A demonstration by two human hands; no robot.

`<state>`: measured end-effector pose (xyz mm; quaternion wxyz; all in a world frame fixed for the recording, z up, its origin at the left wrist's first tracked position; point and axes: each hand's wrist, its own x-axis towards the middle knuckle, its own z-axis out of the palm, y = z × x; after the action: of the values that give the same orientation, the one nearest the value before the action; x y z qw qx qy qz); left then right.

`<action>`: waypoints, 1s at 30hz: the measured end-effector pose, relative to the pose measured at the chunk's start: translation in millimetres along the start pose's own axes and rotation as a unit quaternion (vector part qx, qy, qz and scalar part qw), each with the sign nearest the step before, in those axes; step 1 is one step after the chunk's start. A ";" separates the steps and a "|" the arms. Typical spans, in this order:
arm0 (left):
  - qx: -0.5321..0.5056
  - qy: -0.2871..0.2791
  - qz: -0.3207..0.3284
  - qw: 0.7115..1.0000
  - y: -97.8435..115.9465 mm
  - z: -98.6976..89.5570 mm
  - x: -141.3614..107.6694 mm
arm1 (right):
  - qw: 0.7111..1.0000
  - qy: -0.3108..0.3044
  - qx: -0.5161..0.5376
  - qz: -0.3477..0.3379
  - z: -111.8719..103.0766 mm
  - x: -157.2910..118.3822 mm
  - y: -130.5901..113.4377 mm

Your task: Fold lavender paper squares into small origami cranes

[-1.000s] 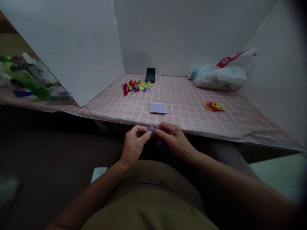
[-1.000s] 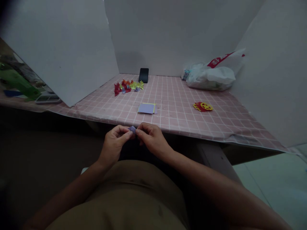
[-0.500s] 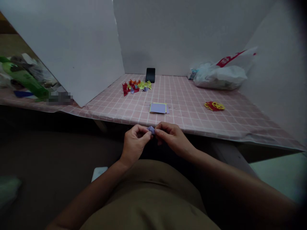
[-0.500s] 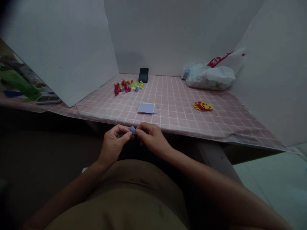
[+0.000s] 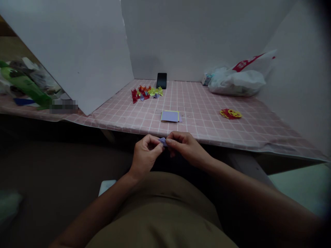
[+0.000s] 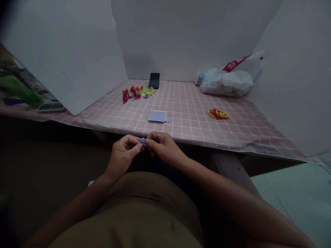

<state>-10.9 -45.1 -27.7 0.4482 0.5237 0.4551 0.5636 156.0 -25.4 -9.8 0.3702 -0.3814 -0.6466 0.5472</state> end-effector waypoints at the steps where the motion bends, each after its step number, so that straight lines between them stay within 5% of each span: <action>1: 0.003 0.007 0.004 1.000 -0.1 0.0 0.1 | 1.000 -0.002 -0.014 0.000 -0.2 0.0 -1.0; 30: -0.006 0.062 0.031 0.998 -9.5 -0.4 0.7 | 1.000 0.021 0.010 0.014 3.4 2.3 5.3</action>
<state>-11.1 -42.7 -36.9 0.4047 0.4989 0.4625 0.6111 152.5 -24.2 -15.3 0.3796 -0.3983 -0.6278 0.5505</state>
